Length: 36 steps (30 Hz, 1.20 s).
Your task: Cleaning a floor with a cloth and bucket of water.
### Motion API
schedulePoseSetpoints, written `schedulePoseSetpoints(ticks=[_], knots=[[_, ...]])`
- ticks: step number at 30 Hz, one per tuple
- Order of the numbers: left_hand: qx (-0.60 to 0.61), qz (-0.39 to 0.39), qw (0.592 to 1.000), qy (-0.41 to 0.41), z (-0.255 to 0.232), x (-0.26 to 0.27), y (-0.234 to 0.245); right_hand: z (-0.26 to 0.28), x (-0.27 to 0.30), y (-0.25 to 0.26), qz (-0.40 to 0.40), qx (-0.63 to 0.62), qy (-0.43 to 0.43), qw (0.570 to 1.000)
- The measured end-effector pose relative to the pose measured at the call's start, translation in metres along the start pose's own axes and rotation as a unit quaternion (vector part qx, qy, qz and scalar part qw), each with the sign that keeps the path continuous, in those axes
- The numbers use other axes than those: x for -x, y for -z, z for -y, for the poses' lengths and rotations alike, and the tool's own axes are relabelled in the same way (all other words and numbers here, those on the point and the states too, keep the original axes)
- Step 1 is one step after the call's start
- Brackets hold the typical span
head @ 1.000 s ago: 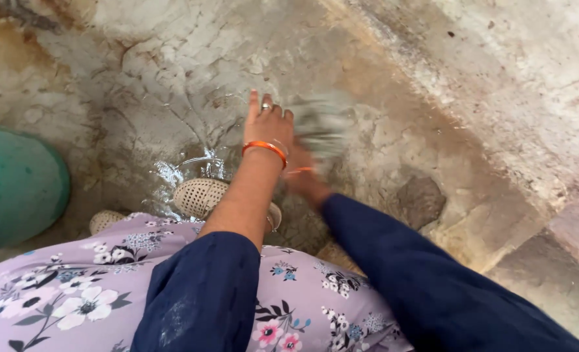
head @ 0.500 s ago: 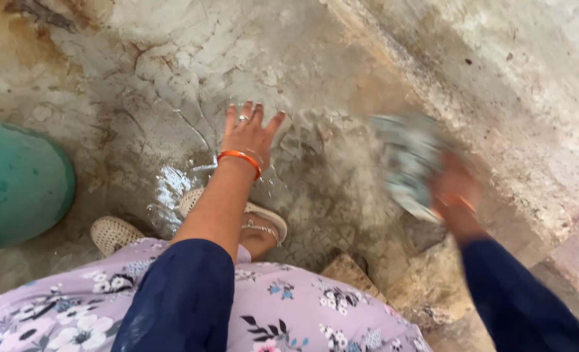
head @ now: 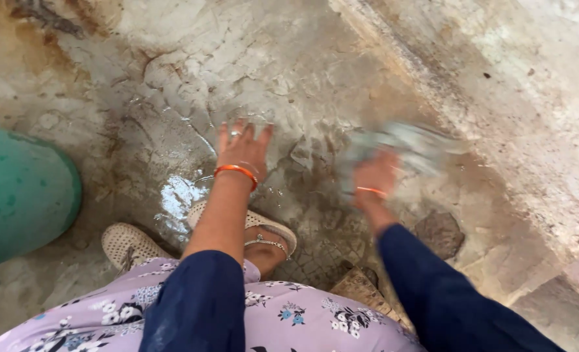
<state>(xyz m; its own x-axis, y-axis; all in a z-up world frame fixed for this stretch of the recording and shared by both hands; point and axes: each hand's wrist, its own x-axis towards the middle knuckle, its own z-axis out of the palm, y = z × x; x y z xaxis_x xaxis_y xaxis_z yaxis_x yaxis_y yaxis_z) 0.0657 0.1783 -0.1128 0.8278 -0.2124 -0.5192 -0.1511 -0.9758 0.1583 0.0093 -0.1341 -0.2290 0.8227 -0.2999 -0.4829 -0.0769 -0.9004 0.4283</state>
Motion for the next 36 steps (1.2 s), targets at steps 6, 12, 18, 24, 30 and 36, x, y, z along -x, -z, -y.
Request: schedulePoseSetpoints(ticks=[6,12,18,24,30,36], knots=[[0.038,-0.044,0.998,-0.04,-0.02,0.021,0.031,0.188,0.044,0.066,0.01,-0.166,0.3,0.939],[0.029,-0.101,0.994,-0.032,0.009,0.013,-0.005,0.177,-0.024,0.074,-0.079,-0.246,0.433,0.863],[-0.122,-0.024,0.992,-0.006,0.058,0.015,0.009,0.005,-0.124,0.117,-0.237,-0.342,0.257,0.872],[-0.086,-0.069,0.993,0.049,0.099,0.001,-0.009,0.065,-0.115,0.13,-0.225,-0.271,-0.07,0.933],[-0.047,-0.205,0.975,0.073,0.117,0.005,-0.027,0.279,-0.029,0.065,-0.343,-0.289,0.23,0.863],[0.045,-0.29,0.954,0.059,0.103,0.03,0.003,0.335,0.045,0.044,-0.08,-0.473,0.599,0.642]])
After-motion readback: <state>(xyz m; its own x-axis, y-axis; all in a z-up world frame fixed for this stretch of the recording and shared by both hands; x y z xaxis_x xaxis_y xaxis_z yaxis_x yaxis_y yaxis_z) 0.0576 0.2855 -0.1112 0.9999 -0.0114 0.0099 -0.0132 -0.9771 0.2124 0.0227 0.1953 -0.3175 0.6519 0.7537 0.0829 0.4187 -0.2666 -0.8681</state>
